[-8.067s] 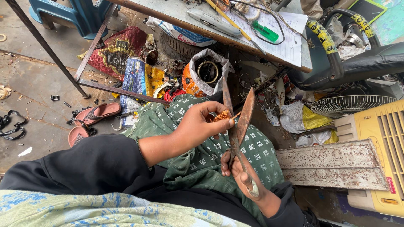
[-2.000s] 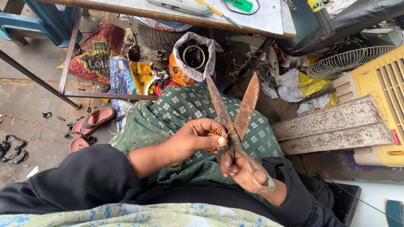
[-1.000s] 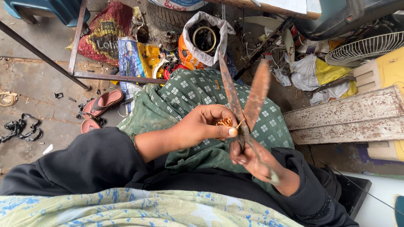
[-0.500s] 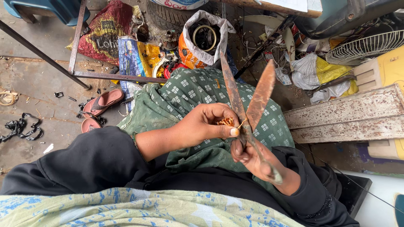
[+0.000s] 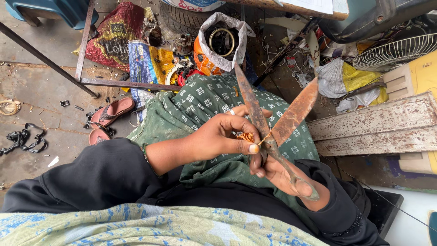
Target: The person sits on the floor and winds a thin orange wire by hand into a small coil. They then use a pair of large rusty shears to cut the wire and place the shears on a nearby table.
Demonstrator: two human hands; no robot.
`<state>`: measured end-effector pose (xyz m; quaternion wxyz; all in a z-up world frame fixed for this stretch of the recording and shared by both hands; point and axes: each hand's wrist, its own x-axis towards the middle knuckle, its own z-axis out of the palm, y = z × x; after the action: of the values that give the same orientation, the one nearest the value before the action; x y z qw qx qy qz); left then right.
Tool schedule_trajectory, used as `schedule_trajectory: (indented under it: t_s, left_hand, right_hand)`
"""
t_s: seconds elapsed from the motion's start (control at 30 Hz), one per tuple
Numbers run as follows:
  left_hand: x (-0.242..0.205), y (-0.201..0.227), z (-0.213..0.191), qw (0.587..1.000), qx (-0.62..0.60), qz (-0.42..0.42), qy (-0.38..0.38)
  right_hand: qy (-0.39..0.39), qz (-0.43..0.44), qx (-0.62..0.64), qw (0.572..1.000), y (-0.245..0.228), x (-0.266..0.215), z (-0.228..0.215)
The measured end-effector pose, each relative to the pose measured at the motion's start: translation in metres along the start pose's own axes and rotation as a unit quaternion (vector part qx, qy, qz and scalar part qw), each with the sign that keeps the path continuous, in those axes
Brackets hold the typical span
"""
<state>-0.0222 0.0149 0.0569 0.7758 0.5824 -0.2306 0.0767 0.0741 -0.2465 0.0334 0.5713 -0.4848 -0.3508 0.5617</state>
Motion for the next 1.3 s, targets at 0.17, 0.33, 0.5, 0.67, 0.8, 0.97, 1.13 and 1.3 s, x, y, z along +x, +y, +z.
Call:
schedule_trajectory:
  t_s: [0.17,0.33,0.5,0.67,0.8,0.97,1.13,1.3]
  left_hand:
    - [-0.003,0.0,0.006,0.989,-0.115,-0.088,0.007]
    - [-0.004,-0.005,0.006,0.99,-0.097,-0.095,0.028]
    - [-0.004,-0.003,0.005,0.994,-0.08,-0.072,0.023]
    - [-0.001,0.005,0.002,0.996,-0.066,-0.063,0.013]
    - [-0.003,0.005,0.001,0.998,-0.019,-0.061,0.018]
    - [-0.003,-0.008,-0.003,0.989,-0.1,-0.1,0.055]
    - [0.0,-0.021,-0.017,0.972,-0.11,-0.127,0.167]
    - [0.0,-0.033,-0.036,0.94,-0.122,-0.201,0.246]
  right_hand:
    - [-0.061,-0.035,0.033,0.997,-0.001,0.001,0.0]
    - [-0.038,-0.033,0.029,0.998,0.007,0.003,-0.003]
    - [-0.016,-0.032,0.041,0.999,0.02,-0.002,-0.01]
    - [-0.024,-0.021,0.022,0.999,0.007,0.003,-0.004]
    - [-0.052,0.0,0.018,0.999,-0.02,0.004,0.009]
    - [-0.046,0.02,0.055,0.997,-0.021,0.004,0.005]
    - [0.006,0.021,0.052,0.998,-0.02,0.003,-0.004]
    - [0.033,-0.012,0.088,0.996,-0.031,-0.001,-0.012]
